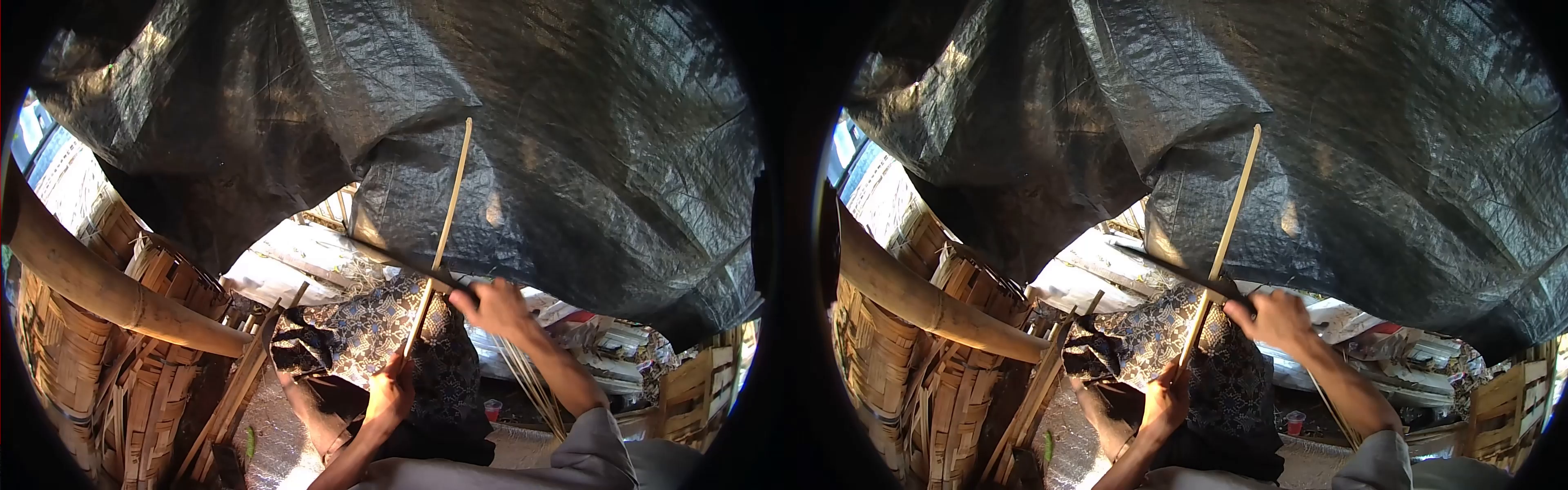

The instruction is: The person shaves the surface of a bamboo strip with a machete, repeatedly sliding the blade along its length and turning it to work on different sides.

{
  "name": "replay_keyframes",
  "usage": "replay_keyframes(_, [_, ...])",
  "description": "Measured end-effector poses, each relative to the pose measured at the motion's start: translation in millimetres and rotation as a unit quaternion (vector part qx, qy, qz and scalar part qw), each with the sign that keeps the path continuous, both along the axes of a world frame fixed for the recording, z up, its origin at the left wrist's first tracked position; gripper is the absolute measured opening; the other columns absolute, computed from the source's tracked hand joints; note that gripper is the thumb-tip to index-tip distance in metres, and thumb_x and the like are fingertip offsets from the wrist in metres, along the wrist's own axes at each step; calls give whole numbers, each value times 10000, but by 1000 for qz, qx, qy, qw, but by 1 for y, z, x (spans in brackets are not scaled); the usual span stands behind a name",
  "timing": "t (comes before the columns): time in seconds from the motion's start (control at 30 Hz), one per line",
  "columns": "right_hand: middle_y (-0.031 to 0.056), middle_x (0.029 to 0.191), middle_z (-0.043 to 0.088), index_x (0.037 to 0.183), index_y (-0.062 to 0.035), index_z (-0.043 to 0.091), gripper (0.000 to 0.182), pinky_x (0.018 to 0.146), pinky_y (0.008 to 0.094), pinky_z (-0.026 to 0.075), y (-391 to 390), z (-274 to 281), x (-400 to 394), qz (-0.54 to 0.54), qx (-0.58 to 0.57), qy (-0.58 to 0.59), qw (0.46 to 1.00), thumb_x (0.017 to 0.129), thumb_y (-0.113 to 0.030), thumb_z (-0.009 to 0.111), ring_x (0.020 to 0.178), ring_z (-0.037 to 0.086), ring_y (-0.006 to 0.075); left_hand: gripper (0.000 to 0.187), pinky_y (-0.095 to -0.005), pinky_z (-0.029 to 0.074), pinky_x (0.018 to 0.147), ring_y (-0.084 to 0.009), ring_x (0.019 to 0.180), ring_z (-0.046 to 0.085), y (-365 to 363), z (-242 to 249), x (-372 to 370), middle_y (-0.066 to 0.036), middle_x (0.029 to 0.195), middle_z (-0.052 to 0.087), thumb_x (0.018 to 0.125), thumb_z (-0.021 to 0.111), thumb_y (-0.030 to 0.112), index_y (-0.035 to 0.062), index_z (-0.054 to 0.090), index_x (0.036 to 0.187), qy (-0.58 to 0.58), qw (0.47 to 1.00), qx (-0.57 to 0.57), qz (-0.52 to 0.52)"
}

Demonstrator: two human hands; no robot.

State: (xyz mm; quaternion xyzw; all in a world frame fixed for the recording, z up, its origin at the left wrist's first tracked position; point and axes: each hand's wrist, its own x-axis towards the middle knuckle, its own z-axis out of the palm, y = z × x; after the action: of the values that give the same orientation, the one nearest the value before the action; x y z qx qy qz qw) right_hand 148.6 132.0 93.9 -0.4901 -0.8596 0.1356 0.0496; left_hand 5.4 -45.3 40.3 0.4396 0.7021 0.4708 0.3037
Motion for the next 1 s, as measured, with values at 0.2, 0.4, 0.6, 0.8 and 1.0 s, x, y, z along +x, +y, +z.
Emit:
replay_keyframes(0.2, [156,535,558,804,-63,666,743,509,416,491,-1,-9,5,110,53,-22,992,763,-747,378,518,604,276,232,-304,471,578,-206,694,653,-13,1,1,-180,764,628,861,528,43,31,557,1091,45,999,10,9])
replay_keyframes(0.4, [30,417,462,643,-22,586,649,310,316,319,27,8,7,13,-121,25,992,895,-574,355,322,412,146,265,-300,492,610,-257,768,670,-16,12,0,-210,801,635,854,533,50,-28,547,1107,13,999,-20,23])
replay_keyframes(0.6, [60,386,457,731,-37,654,729,383,358,465,-22,-3,8,216,54,-39,974,778,-717,395,368,526,204,278,-311,497,612,-281,773,665,-19,12,-3,-214,814,634,827,555,3,-19,555,1104,73,997,-4,3])
replay_keyframes(0.8, [48,432,466,540,-32,506,720,364,352,376,59,-10,27,-42,50,47,997,891,-618,281,379,460,167,303,-321,494,596,-296,741,660,-33,5,-6,-220,812,630,824,558,7,7,555,1128,94,995,12,11])
replay_keyframes(1.0, [6,412,423,518,-80,522,674,320,341,318,-14,-30,13,105,-138,75,982,848,-646,364,341,418,141,296,-352,501,602,-333,741,647,-31,3,-8,-218,787,622,835,544,33,43,557,1131,84,996,19,22])
